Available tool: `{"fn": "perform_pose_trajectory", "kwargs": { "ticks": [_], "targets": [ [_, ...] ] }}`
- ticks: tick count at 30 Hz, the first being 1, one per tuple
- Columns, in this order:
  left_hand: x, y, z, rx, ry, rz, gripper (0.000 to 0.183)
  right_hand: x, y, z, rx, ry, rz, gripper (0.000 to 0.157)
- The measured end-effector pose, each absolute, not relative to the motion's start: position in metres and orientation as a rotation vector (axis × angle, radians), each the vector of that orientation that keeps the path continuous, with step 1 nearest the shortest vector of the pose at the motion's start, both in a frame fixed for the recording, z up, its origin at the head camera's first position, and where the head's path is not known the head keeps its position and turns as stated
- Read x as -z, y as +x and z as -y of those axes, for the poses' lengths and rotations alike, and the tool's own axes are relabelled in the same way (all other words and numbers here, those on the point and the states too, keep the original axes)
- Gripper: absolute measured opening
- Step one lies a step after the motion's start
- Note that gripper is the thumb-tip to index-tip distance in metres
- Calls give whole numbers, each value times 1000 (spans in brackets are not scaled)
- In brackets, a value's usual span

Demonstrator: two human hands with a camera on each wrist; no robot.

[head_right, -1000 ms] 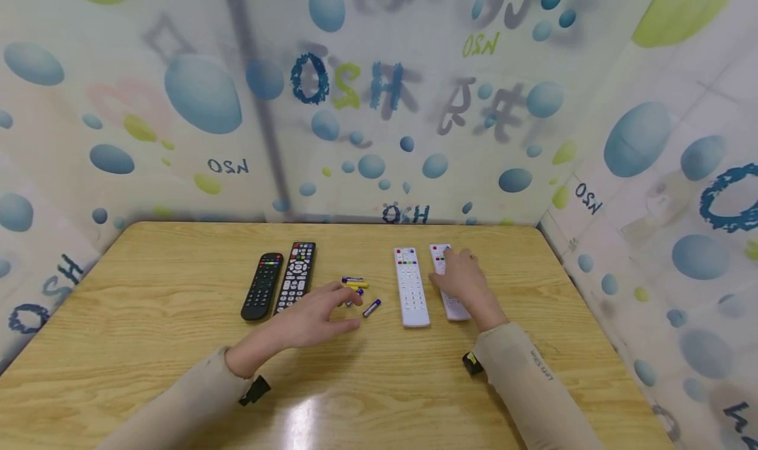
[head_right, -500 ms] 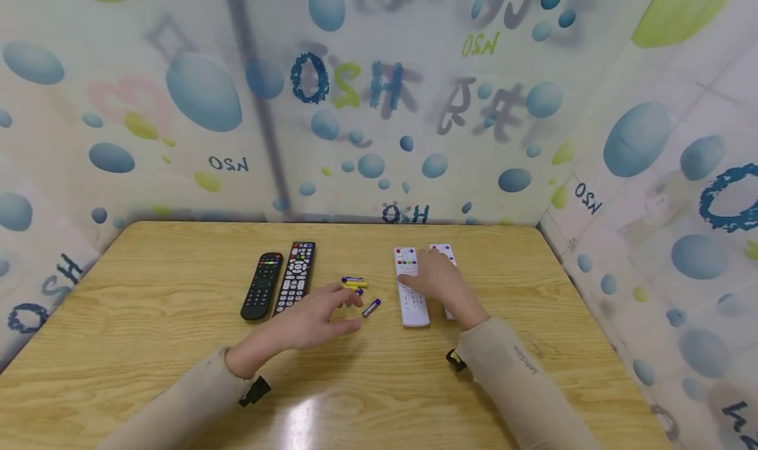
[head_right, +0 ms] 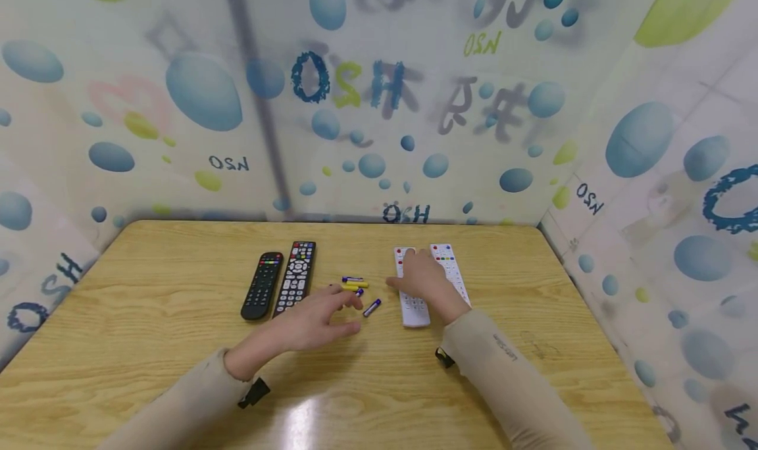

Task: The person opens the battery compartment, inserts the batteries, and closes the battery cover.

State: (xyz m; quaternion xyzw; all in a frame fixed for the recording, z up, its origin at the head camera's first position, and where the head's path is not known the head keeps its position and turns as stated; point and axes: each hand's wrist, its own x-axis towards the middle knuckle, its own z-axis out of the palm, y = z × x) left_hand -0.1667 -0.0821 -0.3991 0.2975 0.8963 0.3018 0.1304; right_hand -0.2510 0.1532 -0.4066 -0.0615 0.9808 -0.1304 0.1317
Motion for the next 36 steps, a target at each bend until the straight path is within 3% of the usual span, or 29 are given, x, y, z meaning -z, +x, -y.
{"fn": "perform_pose_trajectory", "kwargs": {
  "ticks": [11,21,36],
  "targets": [
    [398,-167,80,-880,889,-2591,29,406,-252,-151,355,-183,-2872,71],
    [397,-167,78,-888,875,-2589,31,405,-250,-152,566,-210,-2896,83],
    [399,-171,71,-977,797,-2616,53,382,-234,-145,1193,-427,-2823,83]
  ]
}}
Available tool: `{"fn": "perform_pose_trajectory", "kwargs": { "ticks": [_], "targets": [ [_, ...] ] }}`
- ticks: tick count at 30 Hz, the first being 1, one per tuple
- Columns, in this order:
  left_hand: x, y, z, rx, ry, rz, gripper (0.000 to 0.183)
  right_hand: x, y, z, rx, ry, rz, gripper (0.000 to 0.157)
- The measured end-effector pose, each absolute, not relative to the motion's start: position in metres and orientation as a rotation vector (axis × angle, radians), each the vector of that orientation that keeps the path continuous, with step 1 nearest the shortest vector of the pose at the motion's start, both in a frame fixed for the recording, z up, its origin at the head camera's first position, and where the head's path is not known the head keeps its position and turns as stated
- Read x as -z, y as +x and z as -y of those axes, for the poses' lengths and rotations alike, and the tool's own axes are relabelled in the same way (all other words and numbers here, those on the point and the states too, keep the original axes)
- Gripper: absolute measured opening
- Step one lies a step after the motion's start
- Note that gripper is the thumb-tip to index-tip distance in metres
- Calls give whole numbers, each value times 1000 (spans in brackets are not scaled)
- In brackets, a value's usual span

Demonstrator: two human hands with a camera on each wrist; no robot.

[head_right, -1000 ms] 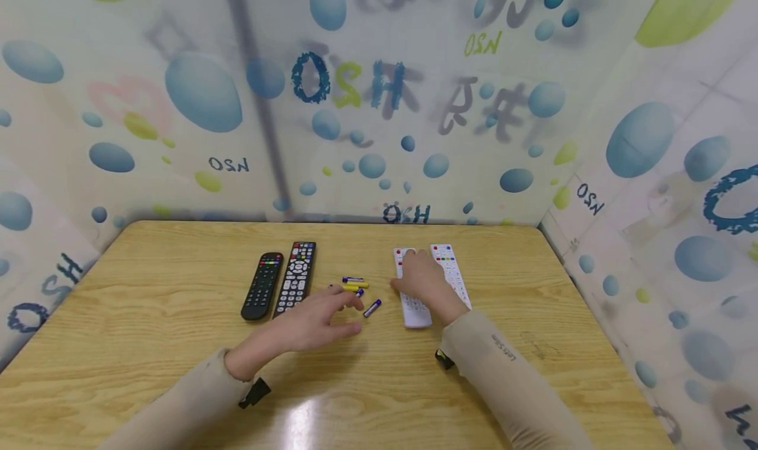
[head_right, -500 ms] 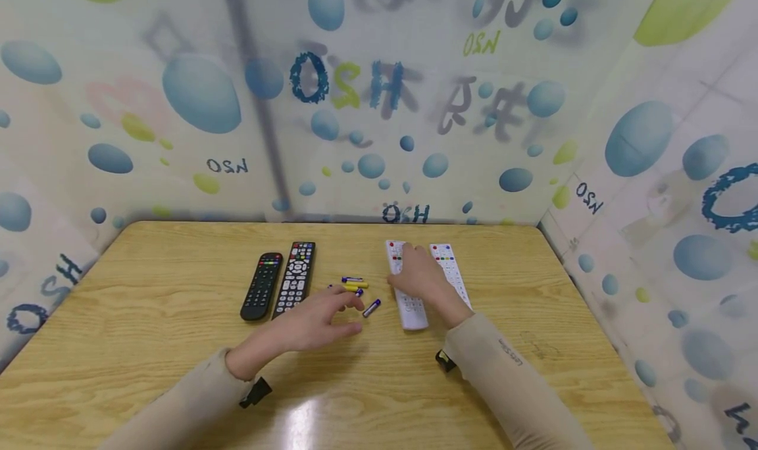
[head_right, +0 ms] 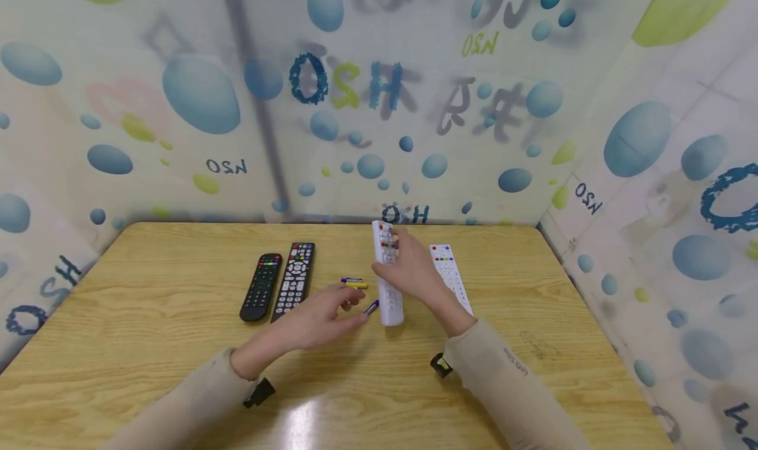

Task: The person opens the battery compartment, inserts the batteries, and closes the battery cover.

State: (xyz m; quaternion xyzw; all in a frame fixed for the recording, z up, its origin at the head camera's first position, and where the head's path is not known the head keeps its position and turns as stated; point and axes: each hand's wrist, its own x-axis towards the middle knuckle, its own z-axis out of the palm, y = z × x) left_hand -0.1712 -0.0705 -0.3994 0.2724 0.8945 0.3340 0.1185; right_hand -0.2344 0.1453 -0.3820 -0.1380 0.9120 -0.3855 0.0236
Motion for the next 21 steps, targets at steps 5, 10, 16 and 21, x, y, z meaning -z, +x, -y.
{"fn": "perform_pose_trajectory", "kwargs": {
  "ticks": [5,10,16,21],
  "targets": [
    [399,-173,69,-1120,742,-2557,58,375,-226,-141,1346,-474,-2787,80],
    [398,-174,67,-1230,708,-2507,59,370,-219,-137,1457,-503,-2760,77],
    [398,-176,66,-1363,688,-2410,55,369,-214,-133,1599,-547,-2708,76],
    [397,-176,66,-1453,666,-2353,52,370,-213,-132,1670,-579,-2677,77]
  ]
}}
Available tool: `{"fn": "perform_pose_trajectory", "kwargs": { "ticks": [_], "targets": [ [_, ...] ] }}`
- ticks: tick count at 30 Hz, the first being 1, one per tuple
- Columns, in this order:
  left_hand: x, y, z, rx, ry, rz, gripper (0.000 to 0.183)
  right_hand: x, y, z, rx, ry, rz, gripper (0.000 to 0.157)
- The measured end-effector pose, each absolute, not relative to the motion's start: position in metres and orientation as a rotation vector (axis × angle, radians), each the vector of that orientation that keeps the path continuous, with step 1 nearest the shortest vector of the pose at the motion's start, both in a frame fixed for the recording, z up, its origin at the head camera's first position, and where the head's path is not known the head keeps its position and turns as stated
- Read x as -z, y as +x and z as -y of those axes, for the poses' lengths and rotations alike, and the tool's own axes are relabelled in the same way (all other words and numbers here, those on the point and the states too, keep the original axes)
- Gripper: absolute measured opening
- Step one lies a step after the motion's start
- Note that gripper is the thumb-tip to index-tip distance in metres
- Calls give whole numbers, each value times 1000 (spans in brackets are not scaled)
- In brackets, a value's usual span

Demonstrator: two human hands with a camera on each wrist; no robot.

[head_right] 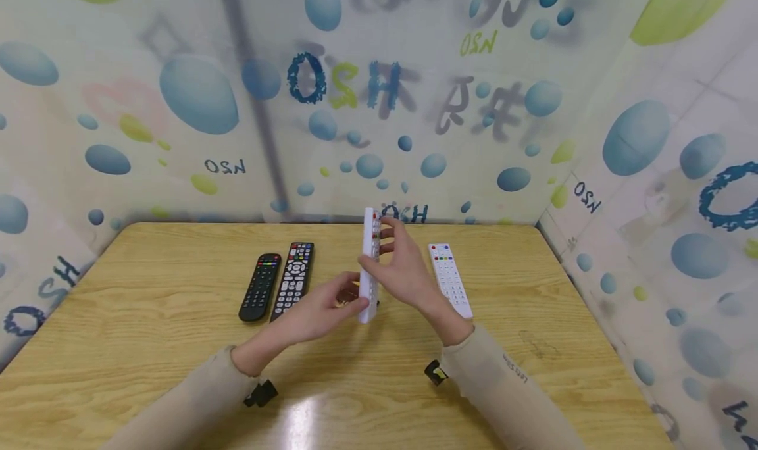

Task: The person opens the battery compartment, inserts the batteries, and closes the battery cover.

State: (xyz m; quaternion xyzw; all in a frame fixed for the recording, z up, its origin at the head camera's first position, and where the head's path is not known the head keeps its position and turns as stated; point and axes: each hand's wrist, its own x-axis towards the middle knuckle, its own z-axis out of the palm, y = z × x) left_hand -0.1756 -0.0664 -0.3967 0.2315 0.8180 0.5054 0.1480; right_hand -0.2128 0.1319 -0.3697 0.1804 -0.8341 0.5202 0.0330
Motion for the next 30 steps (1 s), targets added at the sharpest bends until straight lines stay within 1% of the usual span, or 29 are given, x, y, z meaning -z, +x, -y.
{"fn": "perform_pose_trajectory", "kwargs": {
  "ticks": [9,19,25,30],
  "targets": [
    [399,-177,69,-1561,641,-2258,54,370,-209,-133,-1707,598,2527,74],
    [397,-177,66,-1611,531,-2309,54,368,-209,-134,-1851,592,2459,68],
    [398,-177,66,-1585,480,-2365,54,366,-209,-134,-1895,556,2452,62],
    [400,-178,66,-1542,492,-2449,56,364,-209,-134,-1922,528,2442,56]
  ]
}}
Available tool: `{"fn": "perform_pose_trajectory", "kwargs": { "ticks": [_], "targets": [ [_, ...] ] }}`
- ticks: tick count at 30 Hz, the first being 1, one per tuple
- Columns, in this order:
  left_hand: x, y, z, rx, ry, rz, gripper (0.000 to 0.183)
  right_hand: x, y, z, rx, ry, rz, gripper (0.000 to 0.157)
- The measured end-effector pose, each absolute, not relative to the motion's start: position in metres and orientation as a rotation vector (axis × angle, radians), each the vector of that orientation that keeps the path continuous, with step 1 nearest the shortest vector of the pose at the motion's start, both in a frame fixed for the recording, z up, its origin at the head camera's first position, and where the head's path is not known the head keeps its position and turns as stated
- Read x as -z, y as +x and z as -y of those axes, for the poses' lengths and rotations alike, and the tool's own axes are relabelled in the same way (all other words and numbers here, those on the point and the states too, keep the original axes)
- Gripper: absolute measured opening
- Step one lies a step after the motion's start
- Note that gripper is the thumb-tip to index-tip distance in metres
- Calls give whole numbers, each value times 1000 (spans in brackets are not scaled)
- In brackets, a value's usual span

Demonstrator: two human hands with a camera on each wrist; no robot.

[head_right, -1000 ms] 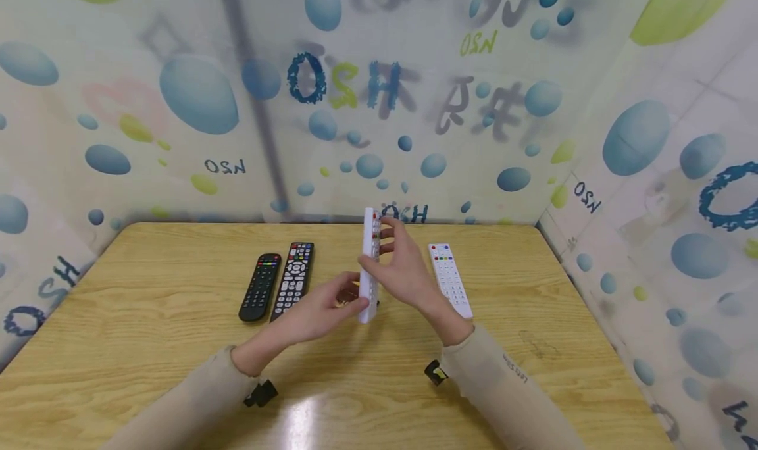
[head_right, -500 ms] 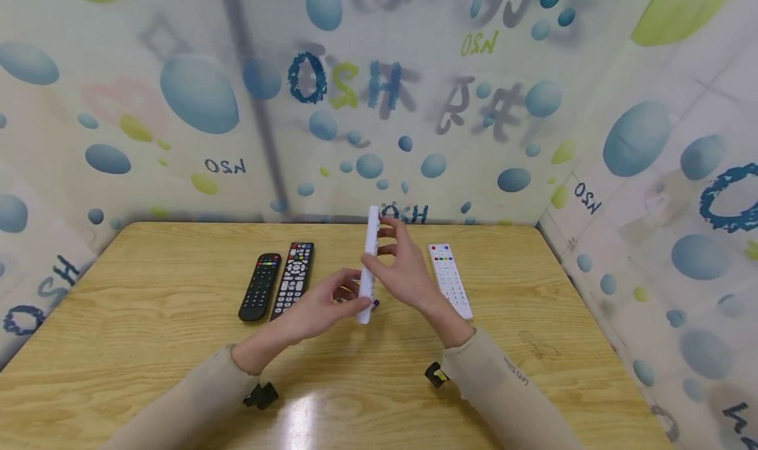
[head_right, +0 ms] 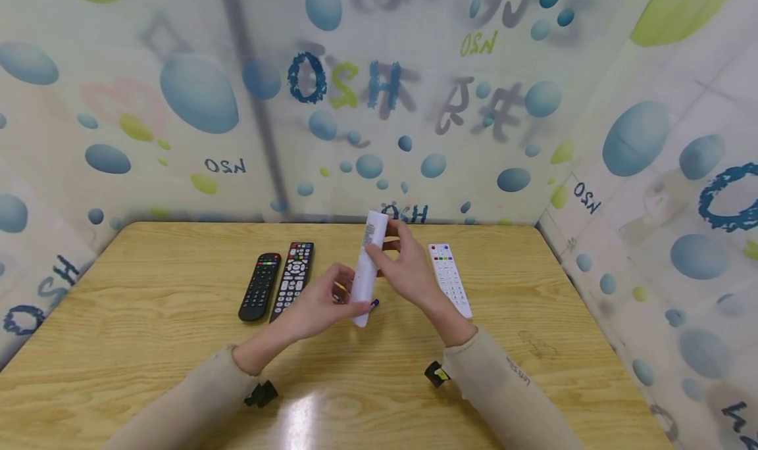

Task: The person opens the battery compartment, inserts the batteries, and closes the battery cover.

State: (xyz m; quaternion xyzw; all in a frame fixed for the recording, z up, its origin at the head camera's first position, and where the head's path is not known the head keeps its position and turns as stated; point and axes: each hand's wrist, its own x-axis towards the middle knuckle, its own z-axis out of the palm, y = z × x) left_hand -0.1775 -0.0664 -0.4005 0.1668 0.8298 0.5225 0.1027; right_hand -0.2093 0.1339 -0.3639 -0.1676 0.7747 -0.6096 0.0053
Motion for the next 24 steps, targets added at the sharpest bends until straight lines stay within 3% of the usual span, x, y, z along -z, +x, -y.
{"fn": "perform_pose_trajectory", "kwargs": {
  "ticks": [24],
  "targets": [
    [396,-169,65,-1291,654,-2813,55,361,-215,-141,2035,-460,-2360,54]
  ]
}}
